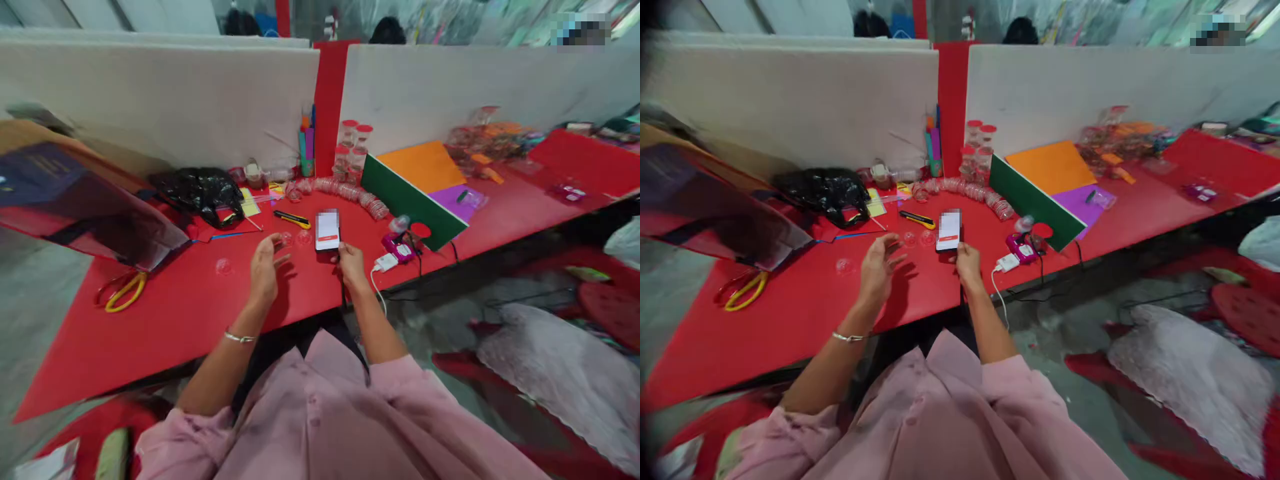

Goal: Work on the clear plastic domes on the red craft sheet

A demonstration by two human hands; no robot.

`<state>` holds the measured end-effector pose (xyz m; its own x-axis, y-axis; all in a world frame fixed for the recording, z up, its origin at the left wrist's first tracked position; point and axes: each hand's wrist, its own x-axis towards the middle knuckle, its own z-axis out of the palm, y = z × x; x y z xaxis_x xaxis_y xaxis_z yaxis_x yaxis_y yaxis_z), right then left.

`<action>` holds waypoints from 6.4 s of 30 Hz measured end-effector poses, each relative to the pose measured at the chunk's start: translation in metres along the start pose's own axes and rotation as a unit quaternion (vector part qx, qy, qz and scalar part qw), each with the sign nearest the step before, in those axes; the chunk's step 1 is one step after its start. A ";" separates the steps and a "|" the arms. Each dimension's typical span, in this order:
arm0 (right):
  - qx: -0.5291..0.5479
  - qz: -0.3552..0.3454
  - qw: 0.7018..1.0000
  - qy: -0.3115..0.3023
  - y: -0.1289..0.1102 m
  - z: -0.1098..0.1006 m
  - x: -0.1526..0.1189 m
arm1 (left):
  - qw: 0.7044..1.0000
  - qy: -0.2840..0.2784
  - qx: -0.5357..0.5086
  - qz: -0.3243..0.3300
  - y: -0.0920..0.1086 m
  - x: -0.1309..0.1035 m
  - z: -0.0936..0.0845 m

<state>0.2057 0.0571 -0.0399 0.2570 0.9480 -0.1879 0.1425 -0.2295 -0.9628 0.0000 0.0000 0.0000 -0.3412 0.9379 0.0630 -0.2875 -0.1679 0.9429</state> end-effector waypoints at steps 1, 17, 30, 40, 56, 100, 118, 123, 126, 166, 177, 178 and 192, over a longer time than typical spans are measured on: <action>0.010 0.015 1.000 -0.014 0.000 0.001 0.004 | 1.000 0.009 0.019 0.013 0.003 0.001 -0.010; -0.445 -0.383 0.808 0.050 0.007 0.014 -0.076 | 0.954 0.129 0.223 0.154 -0.001 0.065 -0.116; -0.287 -0.494 0.821 -0.015 0.032 0.096 -0.054 | 0.811 0.237 0.473 0.248 -0.011 0.060 -0.144; -0.270 -0.494 0.825 -0.051 0.034 0.098 -0.050 | 0.865 0.145 0.463 0.130 -0.028 0.068 -0.153; -0.302 -0.430 0.844 -0.103 0.035 0.096 -0.050 | 0.871 0.069 0.463 0.151 -0.034 0.059 -0.129; -0.319 -0.394 0.827 -0.243 0.027 0.118 -0.038 | 0.835 -0.053 0.531 0.132 -0.039 0.051 -0.135; -0.292 -0.397 0.846 -0.203 0.030 0.118 -0.039 | 0.821 -0.074 0.545 0.150 -0.040 0.049 -0.130; -0.289 -0.401 0.846 -0.202 0.032 0.119 -0.038 | 0.810 -0.080 0.564 0.139 -0.039 0.049 -0.131; -0.290 -0.403 0.845 -0.199 0.033 0.119 -0.037 | 0.807 -0.079 0.569 0.138 -0.038 0.049 -0.130; -0.284 -0.400 0.849 -0.194 0.034 0.120 -0.037 | 0.803 -0.078 0.574 0.142 -0.038 0.049 -0.128; -0.288 -0.393 0.851 -0.197 0.033 0.119 -0.039 | 0.802 -0.077 0.575 0.142 -0.036 0.048 -0.127; -0.287 -0.393 0.851 -0.196 0.033 0.119 -0.039 | 0.802 -0.077 0.575 0.141 -0.036 0.048 -0.127; -0.282 -0.386 0.863 -0.162 0.028 0.118 -0.040 | 0.805 -0.086 0.568 0.148 -0.037 0.047 -0.125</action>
<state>0.0868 0.0389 -0.0822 -0.3901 0.8575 0.3356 0.6181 0.5140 -0.5948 -0.1177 0.0124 -0.0724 -0.0863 0.9524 0.2924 0.8214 -0.0980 0.5618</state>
